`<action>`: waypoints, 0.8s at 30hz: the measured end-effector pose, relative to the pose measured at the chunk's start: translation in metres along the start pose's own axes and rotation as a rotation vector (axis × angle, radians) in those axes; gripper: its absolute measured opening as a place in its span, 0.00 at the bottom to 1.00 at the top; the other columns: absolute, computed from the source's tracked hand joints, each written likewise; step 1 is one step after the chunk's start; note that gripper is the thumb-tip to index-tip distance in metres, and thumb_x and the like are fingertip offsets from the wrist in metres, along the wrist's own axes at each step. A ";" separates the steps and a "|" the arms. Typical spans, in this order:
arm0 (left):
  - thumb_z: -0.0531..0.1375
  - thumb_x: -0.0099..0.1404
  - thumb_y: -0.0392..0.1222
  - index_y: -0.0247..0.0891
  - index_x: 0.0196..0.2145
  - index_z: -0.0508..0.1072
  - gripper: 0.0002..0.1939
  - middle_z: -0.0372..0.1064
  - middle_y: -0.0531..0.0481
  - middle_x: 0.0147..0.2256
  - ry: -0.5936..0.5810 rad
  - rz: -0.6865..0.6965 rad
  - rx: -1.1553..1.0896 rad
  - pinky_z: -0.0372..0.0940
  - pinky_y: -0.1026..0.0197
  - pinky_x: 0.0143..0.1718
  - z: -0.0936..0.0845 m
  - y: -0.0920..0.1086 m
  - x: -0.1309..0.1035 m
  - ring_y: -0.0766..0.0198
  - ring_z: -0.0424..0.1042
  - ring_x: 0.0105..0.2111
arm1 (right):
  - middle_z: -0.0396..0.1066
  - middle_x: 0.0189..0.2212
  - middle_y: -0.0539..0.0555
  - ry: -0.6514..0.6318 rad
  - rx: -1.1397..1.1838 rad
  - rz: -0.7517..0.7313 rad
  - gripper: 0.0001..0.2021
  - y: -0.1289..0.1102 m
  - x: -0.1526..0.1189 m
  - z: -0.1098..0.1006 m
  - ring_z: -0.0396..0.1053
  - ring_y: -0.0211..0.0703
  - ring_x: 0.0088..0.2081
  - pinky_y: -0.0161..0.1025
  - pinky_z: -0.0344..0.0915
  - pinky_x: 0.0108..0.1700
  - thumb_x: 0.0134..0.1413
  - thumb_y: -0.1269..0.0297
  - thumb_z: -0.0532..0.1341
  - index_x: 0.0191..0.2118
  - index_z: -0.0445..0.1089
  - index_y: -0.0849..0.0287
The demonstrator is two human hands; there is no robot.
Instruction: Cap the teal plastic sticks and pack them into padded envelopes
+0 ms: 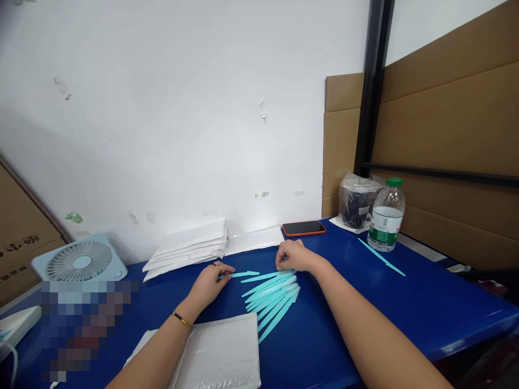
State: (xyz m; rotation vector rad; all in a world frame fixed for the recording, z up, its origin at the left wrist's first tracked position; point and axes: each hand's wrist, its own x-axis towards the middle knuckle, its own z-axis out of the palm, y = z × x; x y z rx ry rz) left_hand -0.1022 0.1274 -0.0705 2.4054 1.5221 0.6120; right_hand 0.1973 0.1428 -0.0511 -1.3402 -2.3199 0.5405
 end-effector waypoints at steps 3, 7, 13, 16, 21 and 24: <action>0.54 0.60 0.39 0.43 0.41 0.73 0.13 0.69 0.48 0.39 0.024 -0.045 0.037 0.60 0.60 0.41 -0.001 0.002 0.001 0.59 0.67 0.41 | 0.71 0.32 0.52 -0.062 -0.053 -0.026 0.04 -0.008 0.001 0.005 0.65 0.46 0.38 0.42 0.49 0.44 0.38 0.63 0.66 0.26 0.76 0.53; 0.53 0.62 0.43 0.44 0.43 0.72 0.13 0.67 0.47 0.43 0.086 0.016 0.014 0.58 0.58 0.45 -0.002 0.016 -0.002 0.58 0.64 0.45 | 0.70 0.33 0.53 -0.058 -0.083 -0.061 0.03 -0.019 0.001 0.012 0.63 0.48 0.40 0.42 0.49 0.44 0.39 0.63 0.65 0.25 0.76 0.53; 0.58 0.57 0.46 0.42 0.34 0.73 0.09 0.69 0.50 0.35 -0.050 0.093 -0.018 0.59 0.61 0.38 0.009 0.029 -0.004 0.61 0.66 0.37 | 0.69 0.34 0.52 -0.032 -0.090 -0.173 0.05 -0.035 0.007 0.027 0.63 0.46 0.41 0.41 0.49 0.46 0.47 0.62 0.62 0.27 0.75 0.52; 0.57 0.57 0.45 0.40 0.30 0.71 0.07 0.68 0.52 0.31 -0.078 0.047 -0.040 0.58 0.62 0.33 0.013 0.025 -0.003 0.63 0.66 0.32 | 0.68 0.34 0.52 0.015 -0.103 -0.137 0.07 -0.029 0.008 0.022 0.63 0.45 0.41 0.42 0.48 0.45 0.48 0.59 0.61 0.29 0.75 0.53; 0.56 0.58 0.45 0.39 0.30 0.70 0.08 0.68 0.52 0.30 -0.071 0.023 -0.087 0.57 0.63 0.31 0.015 0.021 -0.002 0.63 0.66 0.31 | 0.69 0.34 0.53 -0.054 -0.094 -0.084 0.09 -0.019 0.003 0.014 0.63 0.47 0.40 0.42 0.49 0.44 0.43 0.55 0.64 0.28 0.76 0.53; 0.57 0.58 0.45 0.40 0.30 0.70 0.07 0.68 0.52 0.31 -0.057 0.028 -0.062 0.57 0.63 0.31 0.014 0.021 -0.002 0.62 0.66 0.32 | 0.69 0.33 0.52 -0.087 -0.071 -0.091 0.07 -0.019 0.004 0.016 0.63 0.46 0.39 0.41 0.49 0.43 0.43 0.57 0.64 0.27 0.76 0.54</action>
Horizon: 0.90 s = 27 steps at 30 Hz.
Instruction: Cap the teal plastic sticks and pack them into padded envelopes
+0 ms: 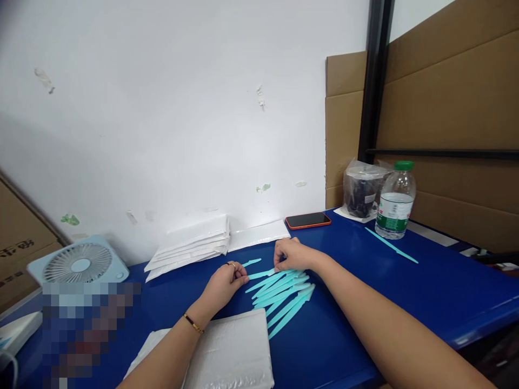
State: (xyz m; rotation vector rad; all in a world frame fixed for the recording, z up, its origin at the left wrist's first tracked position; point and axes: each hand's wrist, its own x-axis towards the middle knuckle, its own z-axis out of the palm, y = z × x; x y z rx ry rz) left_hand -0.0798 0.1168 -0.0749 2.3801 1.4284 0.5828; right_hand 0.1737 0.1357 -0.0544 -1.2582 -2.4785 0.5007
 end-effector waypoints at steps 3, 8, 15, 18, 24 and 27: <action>0.56 0.58 0.44 0.40 0.30 0.70 0.06 0.68 0.51 0.31 0.026 0.007 0.031 0.57 0.62 0.32 -0.004 -0.002 0.001 0.62 0.66 0.33 | 0.69 0.33 0.53 0.016 -0.005 0.014 0.07 0.005 -0.001 -0.003 0.63 0.47 0.40 0.42 0.49 0.45 0.44 0.58 0.64 0.26 0.75 0.55; 0.57 0.58 0.43 0.41 0.32 0.71 0.06 0.69 0.51 0.33 0.078 -0.073 0.073 0.57 0.62 0.34 -0.011 -0.011 0.005 0.61 0.67 0.35 | 0.67 0.35 0.54 0.102 -0.042 0.130 0.11 0.017 -0.014 -0.028 0.62 0.50 0.41 0.46 0.49 0.47 0.44 0.54 0.63 0.29 0.75 0.55; 0.57 0.58 0.46 0.43 0.36 0.71 0.09 0.68 0.51 0.36 0.109 0.014 0.003 0.59 0.62 0.37 -0.010 0.001 -0.001 0.62 0.66 0.38 | 0.67 0.36 0.53 -0.096 -0.050 0.039 0.13 0.007 -0.018 -0.026 0.63 0.49 0.40 0.46 0.48 0.46 0.40 0.51 0.64 0.28 0.75 0.55; 0.56 0.59 0.49 0.43 0.38 0.71 0.12 0.68 0.51 0.36 0.052 0.088 -0.056 0.59 0.63 0.36 -0.007 0.012 -0.005 0.62 0.66 0.37 | 0.67 0.34 0.52 -0.105 -0.044 0.013 0.11 0.004 -0.013 -0.014 0.63 0.48 0.40 0.45 0.48 0.45 0.41 0.54 0.64 0.28 0.74 0.56; 0.54 0.60 0.42 0.39 0.29 0.71 0.08 0.69 0.52 0.29 -0.046 0.087 -0.021 0.57 0.64 0.30 -0.005 0.014 -0.004 0.65 0.66 0.30 | 0.66 0.34 0.52 -0.019 -0.031 -0.060 0.10 -0.006 -0.006 -0.006 0.62 0.45 0.40 0.43 0.48 0.44 0.47 0.55 0.62 0.28 0.73 0.56; 0.53 0.61 0.40 0.39 0.29 0.71 0.08 0.69 0.52 0.30 0.019 0.064 0.040 0.56 0.63 0.31 -0.008 0.004 0.000 0.64 0.66 0.30 | 0.65 0.34 0.52 0.044 -0.091 -0.050 0.08 0.000 -0.008 -0.012 0.61 0.46 0.41 0.44 0.47 0.45 0.48 0.58 0.61 0.27 0.72 0.56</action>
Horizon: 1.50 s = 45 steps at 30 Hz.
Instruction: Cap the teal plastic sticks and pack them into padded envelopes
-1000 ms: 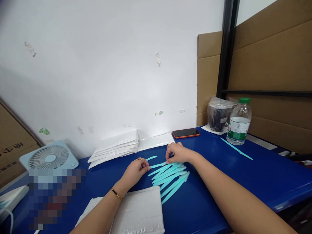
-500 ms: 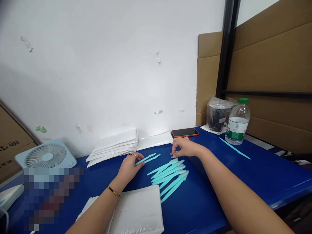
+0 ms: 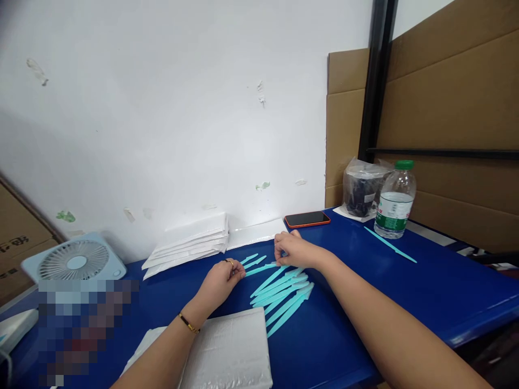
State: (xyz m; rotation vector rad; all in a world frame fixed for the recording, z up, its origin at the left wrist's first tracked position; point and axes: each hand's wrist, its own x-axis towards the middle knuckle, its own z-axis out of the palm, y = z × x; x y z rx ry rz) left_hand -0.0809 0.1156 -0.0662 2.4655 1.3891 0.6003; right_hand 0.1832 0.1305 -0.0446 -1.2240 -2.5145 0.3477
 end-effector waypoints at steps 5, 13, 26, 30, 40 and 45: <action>0.55 0.60 0.42 0.41 0.31 0.71 0.07 0.69 0.51 0.31 0.058 -0.107 0.079 0.56 0.63 0.30 -0.007 -0.018 0.002 0.63 0.66 0.32 | 0.65 0.35 0.52 0.076 -0.090 0.129 0.08 0.016 -0.009 -0.013 0.61 0.49 0.42 0.46 0.46 0.46 0.45 0.57 0.63 0.27 0.73 0.55; 0.55 0.60 0.50 0.42 0.35 0.73 0.12 0.69 0.51 0.34 0.025 -0.011 -0.009 0.59 0.63 0.33 -0.005 0.006 -0.005 0.63 0.66 0.34 | 0.65 0.34 0.51 -0.102 -0.058 0.049 0.06 0.008 -0.005 0.001 0.61 0.47 0.41 0.45 0.47 0.44 0.40 0.60 0.66 0.27 0.72 0.55; 0.55 0.61 0.44 0.41 0.30 0.73 0.08 0.71 0.53 0.33 -0.052 0.095 0.080 0.59 0.63 0.36 -0.002 0.002 -0.004 0.64 0.68 0.34 | 0.64 0.33 0.51 0.036 -0.047 -0.031 0.10 -0.012 0.012 0.018 0.63 0.42 0.37 0.43 0.47 0.45 0.46 0.54 0.63 0.27 0.72 0.56; 0.55 0.61 0.44 0.41 0.31 0.74 0.09 0.71 0.52 0.33 -0.025 0.050 0.106 0.60 0.62 0.37 -0.006 -0.009 -0.003 0.63 0.68 0.35 | 0.65 0.33 0.51 0.015 -0.101 0.085 0.13 0.008 0.006 0.006 0.64 0.44 0.35 0.46 0.48 0.44 0.45 0.51 0.62 0.26 0.72 0.56; 0.57 0.59 0.42 0.43 0.43 0.70 0.13 0.67 0.50 0.43 0.060 -0.072 0.036 0.61 0.61 0.43 -0.005 -0.018 -0.004 0.59 0.65 0.43 | 0.66 0.36 0.52 -0.288 0.086 0.134 0.15 0.012 -0.016 -0.022 0.66 0.45 0.38 0.40 0.59 0.40 0.43 0.48 0.61 0.33 0.74 0.52; 0.55 0.62 0.45 0.43 0.47 0.70 0.16 0.66 0.48 0.45 0.005 -0.033 -0.016 0.60 0.60 0.47 0.000 -0.018 -0.004 0.58 0.63 0.46 | 0.67 0.34 0.51 -0.325 0.012 0.102 0.15 0.001 -0.010 -0.011 0.66 0.47 0.37 0.46 0.53 0.46 0.44 0.47 0.60 0.29 0.74 0.52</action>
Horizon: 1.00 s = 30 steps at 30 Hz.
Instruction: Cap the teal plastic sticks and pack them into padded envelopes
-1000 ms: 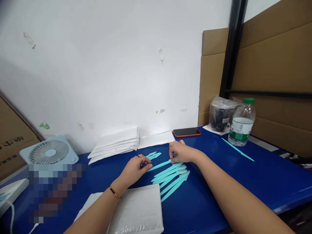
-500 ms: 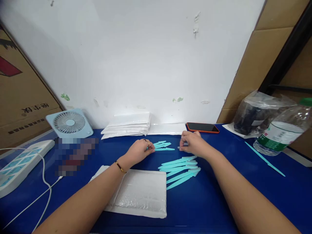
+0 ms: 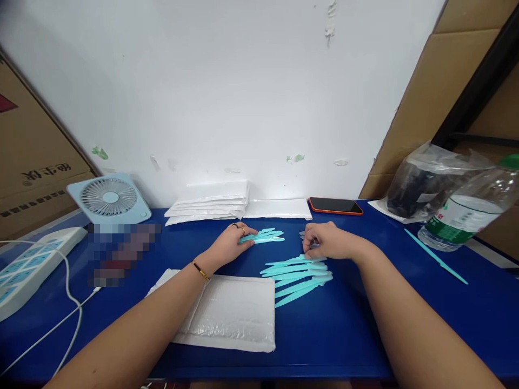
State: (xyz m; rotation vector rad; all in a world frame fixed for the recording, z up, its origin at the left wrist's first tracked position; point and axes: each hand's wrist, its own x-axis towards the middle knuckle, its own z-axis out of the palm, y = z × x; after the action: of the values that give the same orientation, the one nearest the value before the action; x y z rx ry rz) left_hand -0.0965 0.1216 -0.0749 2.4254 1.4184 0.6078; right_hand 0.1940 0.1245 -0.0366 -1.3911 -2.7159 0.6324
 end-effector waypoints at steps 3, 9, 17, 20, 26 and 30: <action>0.54 0.63 0.46 0.43 0.47 0.70 0.16 0.66 0.49 0.45 -0.053 0.078 -0.037 0.60 0.61 0.46 0.004 0.005 0.002 0.60 0.63 0.44 | 0.66 0.32 0.50 -0.022 0.019 -0.047 0.14 -0.005 0.003 0.003 0.64 0.45 0.36 0.46 0.52 0.47 0.44 0.48 0.60 0.29 0.73 0.53; 0.52 0.63 0.51 0.44 0.47 0.70 0.18 0.67 0.49 0.45 0.004 0.117 -0.037 0.58 0.58 0.47 -0.001 0.024 -0.001 0.59 0.63 0.46 | 0.65 0.33 0.51 0.077 0.066 -0.083 0.15 -0.016 0.005 0.005 0.62 0.42 0.34 0.43 0.52 0.45 0.48 0.49 0.58 0.29 0.71 0.56; 0.56 0.61 0.43 0.41 0.34 0.75 0.08 0.71 0.52 0.36 -0.037 0.087 0.007 0.61 0.61 0.40 0.004 0.032 0.001 0.62 0.67 0.38 | 0.64 0.33 0.52 0.256 -0.018 -0.088 0.15 -0.026 0.009 0.009 0.62 0.40 0.32 0.43 0.51 0.44 0.51 0.50 0.56 0.29 0.70 0.57; 0.56 0.60 0.41 0.41 0.34 0.75 0.08 0.71 0.52 0.35 -0.035 0.057 0.023 0.61 0.61 0.39 0.004 0.026 0.002 0.62 0.67 0.37 | 0.65 0.33 0.52 0.256 -0.058 -0.047 0.15 -0.012 0.006 0.003 0.62 0.40 0.32 0.43 0.52 0.43 0.50 0.50 0.57 0.29 0.71 0.57; 0.57 0.60 0.44 0.46 0.42 0.73 0.12 0.68 0.52 0.42 -0.029 0.040 0.015 0.59 0.60 0.43 0.002 0.019 0.001 0.60 0.65 0.43 | 0.66 0.34 0.52 0.167 -0.063 0.061 0.15 0.011 -0.007 -0.008 0.64 0.44 0.34 0.42 0.54 0.41 0.44 0.49 0.61 0.33 0.72 0.53; 0.55 0.61 0.47 0.44 0.43 0.72 0.13 0.67 0.50 0.43 -0.033 0.059 -0.013 0.60 0.60 0.44 0.000 0.027 -0.002 0.60 0.65 0.43 | 0.66 0.35 0.51 -0.033 -0.057 0.015 0.12 0.007 -0.009 -0.004 0.64 0.47 0.36 0.45 0.53 0.44 0.40 0.52 0.64 0.30 0.73 0.52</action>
State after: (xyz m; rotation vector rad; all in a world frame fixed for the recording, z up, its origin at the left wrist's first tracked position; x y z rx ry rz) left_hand -0.0770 0.1071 -0.0639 2.4628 1.3305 0.5850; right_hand 0.2054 0.1227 -0.0344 -1.4277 -2.7725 0.5879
